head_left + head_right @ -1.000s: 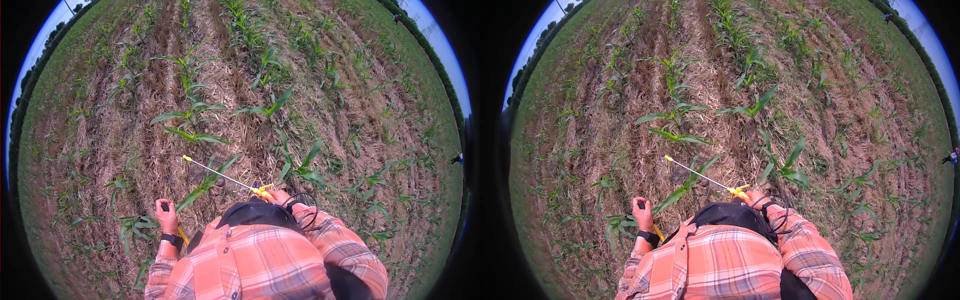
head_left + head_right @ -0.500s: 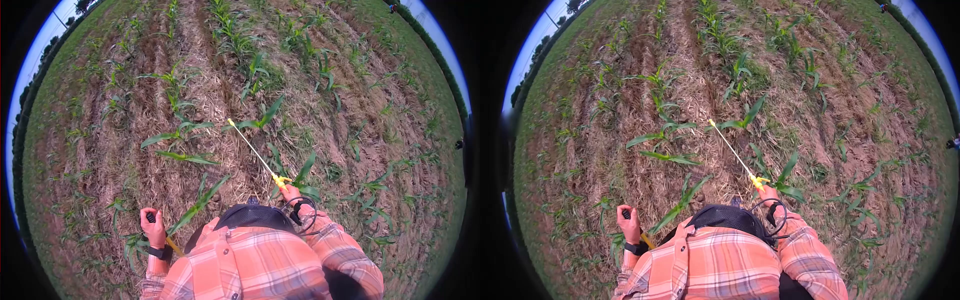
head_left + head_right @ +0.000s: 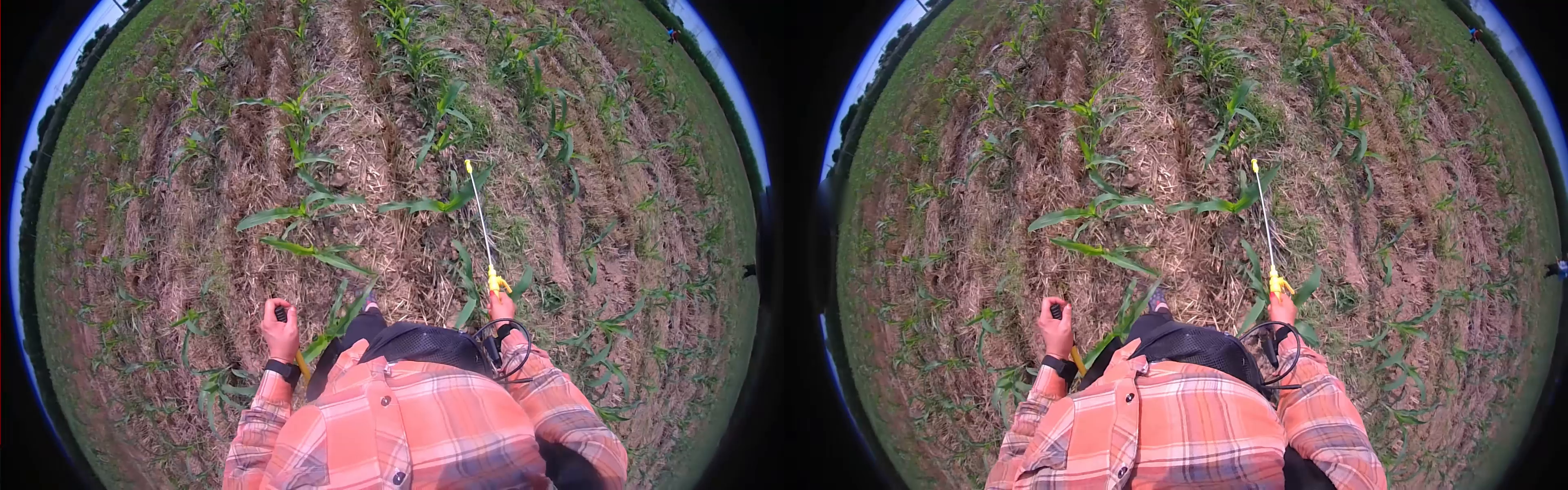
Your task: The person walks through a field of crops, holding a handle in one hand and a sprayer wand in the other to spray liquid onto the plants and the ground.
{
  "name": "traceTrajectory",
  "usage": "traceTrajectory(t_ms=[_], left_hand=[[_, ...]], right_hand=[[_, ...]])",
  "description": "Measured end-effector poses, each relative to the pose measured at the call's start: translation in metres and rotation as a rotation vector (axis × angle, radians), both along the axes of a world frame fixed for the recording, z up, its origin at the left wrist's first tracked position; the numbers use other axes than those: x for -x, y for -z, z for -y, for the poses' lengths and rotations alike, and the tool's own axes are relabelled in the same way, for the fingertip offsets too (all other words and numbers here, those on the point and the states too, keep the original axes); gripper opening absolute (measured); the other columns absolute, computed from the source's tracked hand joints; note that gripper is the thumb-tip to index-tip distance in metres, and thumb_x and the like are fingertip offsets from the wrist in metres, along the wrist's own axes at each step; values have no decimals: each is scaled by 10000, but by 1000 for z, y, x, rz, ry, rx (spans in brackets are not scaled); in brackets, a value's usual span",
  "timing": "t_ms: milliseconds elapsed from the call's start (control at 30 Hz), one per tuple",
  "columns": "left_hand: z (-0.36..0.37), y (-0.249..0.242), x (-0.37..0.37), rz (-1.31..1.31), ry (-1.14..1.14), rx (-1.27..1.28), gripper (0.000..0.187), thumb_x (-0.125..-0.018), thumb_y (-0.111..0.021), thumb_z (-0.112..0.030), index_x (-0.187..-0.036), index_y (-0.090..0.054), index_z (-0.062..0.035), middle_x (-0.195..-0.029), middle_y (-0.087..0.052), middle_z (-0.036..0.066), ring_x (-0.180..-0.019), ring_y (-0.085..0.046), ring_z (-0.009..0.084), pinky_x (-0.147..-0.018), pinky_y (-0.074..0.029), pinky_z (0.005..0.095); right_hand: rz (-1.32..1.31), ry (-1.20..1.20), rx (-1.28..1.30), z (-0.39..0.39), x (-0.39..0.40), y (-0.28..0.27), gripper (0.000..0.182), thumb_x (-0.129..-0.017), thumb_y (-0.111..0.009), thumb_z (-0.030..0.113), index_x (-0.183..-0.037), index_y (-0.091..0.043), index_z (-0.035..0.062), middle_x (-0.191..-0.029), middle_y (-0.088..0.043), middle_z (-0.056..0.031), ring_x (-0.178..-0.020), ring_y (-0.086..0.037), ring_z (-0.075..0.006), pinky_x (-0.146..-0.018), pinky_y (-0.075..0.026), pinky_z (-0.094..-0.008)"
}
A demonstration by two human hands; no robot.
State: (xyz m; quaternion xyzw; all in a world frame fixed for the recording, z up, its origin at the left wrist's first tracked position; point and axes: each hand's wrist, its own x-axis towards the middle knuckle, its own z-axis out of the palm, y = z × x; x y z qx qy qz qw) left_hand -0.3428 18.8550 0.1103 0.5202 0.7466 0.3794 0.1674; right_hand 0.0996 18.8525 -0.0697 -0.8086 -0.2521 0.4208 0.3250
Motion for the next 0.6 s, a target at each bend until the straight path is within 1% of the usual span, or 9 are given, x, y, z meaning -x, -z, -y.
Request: traceTrajectory(t_ms=[100,233,333,400,467,500,533,567,600], left_hand=[[-25,26,21,62,-24,54,91,-721,-564,-60,-770,-488,-54,-585,-508,59,-513,-496,145,-503,-408,279],[-50,41,46,79,-69,94,85,-722,-559,-58,-766,-486,-53,-572,-507,55,-501,-499,146,-487,-409,278],[-65,38,62,136,-81,111,90,-717,-558,-43,-753,-475,-47,-595,-458,31,-525,-437,111,-501,-374,254],[-73,30,70,184,-91,66,94,-715,-558,-43,-751,-472,-45,-589,-449,27,-518,-427,108,-494,-367,252],[-80,25,79,183,-92,46,96,-715,-558,-40,-749,-469,-48,-588,-440,16,-518,-422,98,-488,-360,243],[-83,20,82,187,-93,63,91,-717,-552,-45,-757,-471,-48,-582,-468,25,-514,-450,103,-490,-380,244],[-87,16,85,192,-92,80,86,-719,-546,-49,-764,-472,-48,-577,-495,34,-510,-477,108,-493,-399,246],[-89,12,87,238,-69,62,86,-730,-542,-37,-765,-464,-44,-592,-477,16,-524,-455,89,-495,-382,225],[-90,13,92,241,-64,57,86,-730,-542,-37,-765,-464,-44,-592,-477,16,-524,-455,89,-495,-382,225]], right_hand=[[31,-200,71,-19,19,3,198,-814,-516,279,-798,-552,84,-517,-499,3,-364,-418,-81,-334,-323,-232],[72,-384,34,-44,60,6,233,-806,-523,279,-790,-560,49,-536,-518,-7,-429,-471,-93,-397,-358,-254],[221,-640,-33,-66,92,-6,246,-806,-523,291,-807,-574,50,-562,-544,-16,-462,-502,-109,-436,-388,-265],[130,-699,-48,-80,113,-12,249,-799,-540,301,-814,-579,55,-571,-552,-21,-493,-508,-90,-459,-391,-250],[113,-803,50,-95,134,-42,310,-779,-531,347,-857,-586,52,-703,-591,-157,-667,-581,-299,-590,-432,-371],[116,-802,44,-100,140,-44,310,-779,-531,347,-857,-586,52,-703,-591,-157,-667,-581,-299,-590,-432,-371],[119,-886,27,-105,145,-45,289,-788,-533,330,-855,-577,52,-652,-573,-123,-607,-563,-229,-549,-421,-343],[124,-970,11,-110,149,-47,268,-798,-534,313,-853,-569,53,-600,-556,-89,-548,-544,-159,-509,-410,-315],[130,-965,8,-116,152,-53,268,-798,-534,313,-853,-569,53,-600,-556,-89,-548,-544,-159,-509,-410,-315]])
